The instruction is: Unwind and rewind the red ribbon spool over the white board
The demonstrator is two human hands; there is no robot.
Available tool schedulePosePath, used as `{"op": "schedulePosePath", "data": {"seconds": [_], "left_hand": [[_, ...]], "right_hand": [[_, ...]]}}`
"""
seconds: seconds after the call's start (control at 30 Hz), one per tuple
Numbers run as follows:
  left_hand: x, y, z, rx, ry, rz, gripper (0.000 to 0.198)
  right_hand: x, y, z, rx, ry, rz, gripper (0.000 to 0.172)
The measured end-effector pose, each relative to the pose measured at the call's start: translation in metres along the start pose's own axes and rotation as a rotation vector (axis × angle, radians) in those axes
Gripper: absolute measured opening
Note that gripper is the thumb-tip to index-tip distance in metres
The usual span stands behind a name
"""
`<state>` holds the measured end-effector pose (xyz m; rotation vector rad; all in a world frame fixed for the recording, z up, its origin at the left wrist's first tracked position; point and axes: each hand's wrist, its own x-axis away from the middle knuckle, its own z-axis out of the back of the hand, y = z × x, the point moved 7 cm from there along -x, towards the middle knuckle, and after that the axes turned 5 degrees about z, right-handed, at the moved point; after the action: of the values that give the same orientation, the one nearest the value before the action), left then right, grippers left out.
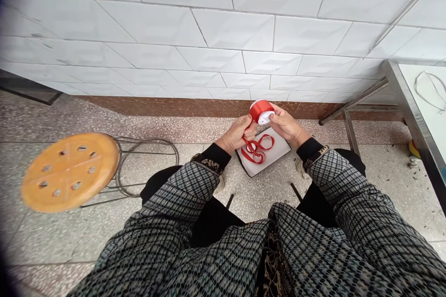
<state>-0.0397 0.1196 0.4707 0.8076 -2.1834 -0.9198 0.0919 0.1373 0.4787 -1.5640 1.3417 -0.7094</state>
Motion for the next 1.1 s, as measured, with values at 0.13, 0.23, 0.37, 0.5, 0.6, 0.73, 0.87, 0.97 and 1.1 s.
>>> {"op": "schedulePosePath", "data": {"seconds": [0.13,0.23,0.37,0.5,0.6,0.73,0.87,0.97,1.1], "left_hand": [[-0.001,-0.004,-0.002,0.037,-0.049,0.009,0.071],[-0.002,-0.009,0.002,0.095,-0.018,0.000,0.076],[-0.002,-0.016,0.007,0.159,0.062,0.009,0.073],[-0.001,-0.015,0.011,0.157,0.114,0.006,0.065],[0.000,-0.014,0.014,0.067,0.136,0.017,0.061],[0.002,-0.018,0.017,-0.107,0.185,0.059,0.063],[0.002,-0.025,0.017,-0.198,0.197,0.131,0.060],[0.001,-0.025,0.019,-0.271,0.204,0.129,0.055],[0.001,-0.012,0.027,-0.387,0.247,-0.002,0.046]], "right_hand": [[0.006,0.016,-0.012,-0.108,0.016,-0.013,0.086],[0.011,0.026,-0.017,-0.132,0.067,-0.039,0.089],[0.013,0.027,-0.020,-0.124,0.059,-0.064,0.086],[0.007,0.007,-0.010,0.044,-0.021,-0.054,0.077],[0.000,-0.016,0.002,0.339,-0.107,-0.010,0.078],[-0.006,-0.033,0.010,0.845,-0.295,0.109,0.057],[-0.006,-0.025,0.015,1.029,-0.404,0.143,0.050],[-0.004,-0.024,0.027,1.051,-0.388,0.148,0.051],[-0.003,-0.028,0.054,1.046,-0.284,0.114,0.057]]}}
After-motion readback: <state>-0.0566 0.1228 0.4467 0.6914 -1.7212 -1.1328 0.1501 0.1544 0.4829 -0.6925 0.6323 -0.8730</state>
